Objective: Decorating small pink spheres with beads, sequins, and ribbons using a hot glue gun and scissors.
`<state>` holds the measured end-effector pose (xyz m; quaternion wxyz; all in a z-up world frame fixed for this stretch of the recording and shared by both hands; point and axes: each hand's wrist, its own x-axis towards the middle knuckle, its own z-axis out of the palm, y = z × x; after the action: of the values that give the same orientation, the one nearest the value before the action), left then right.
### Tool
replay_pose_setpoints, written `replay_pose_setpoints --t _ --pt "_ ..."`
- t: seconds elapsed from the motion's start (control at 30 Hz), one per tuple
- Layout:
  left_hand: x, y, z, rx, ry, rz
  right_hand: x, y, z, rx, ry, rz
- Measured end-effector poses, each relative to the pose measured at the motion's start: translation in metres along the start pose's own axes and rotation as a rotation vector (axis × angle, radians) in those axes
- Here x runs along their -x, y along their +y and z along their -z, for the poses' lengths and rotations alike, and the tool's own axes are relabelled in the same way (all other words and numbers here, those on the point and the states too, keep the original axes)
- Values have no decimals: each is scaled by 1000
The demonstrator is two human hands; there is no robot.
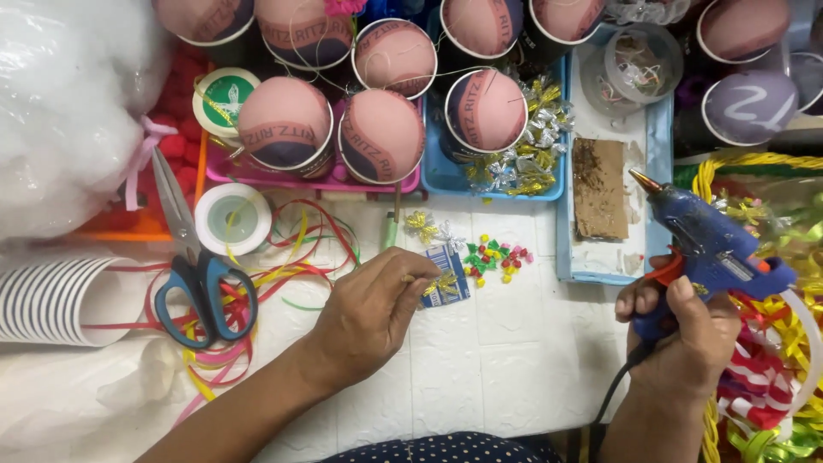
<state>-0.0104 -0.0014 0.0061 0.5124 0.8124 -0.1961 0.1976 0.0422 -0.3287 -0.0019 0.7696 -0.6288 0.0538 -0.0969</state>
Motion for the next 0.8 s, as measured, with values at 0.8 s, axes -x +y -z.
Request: replay_pose_setpoints --t 0.8 --pt "-18 15 -10 -20 -90 -42 30 -11 -103 -693 -213 -272"
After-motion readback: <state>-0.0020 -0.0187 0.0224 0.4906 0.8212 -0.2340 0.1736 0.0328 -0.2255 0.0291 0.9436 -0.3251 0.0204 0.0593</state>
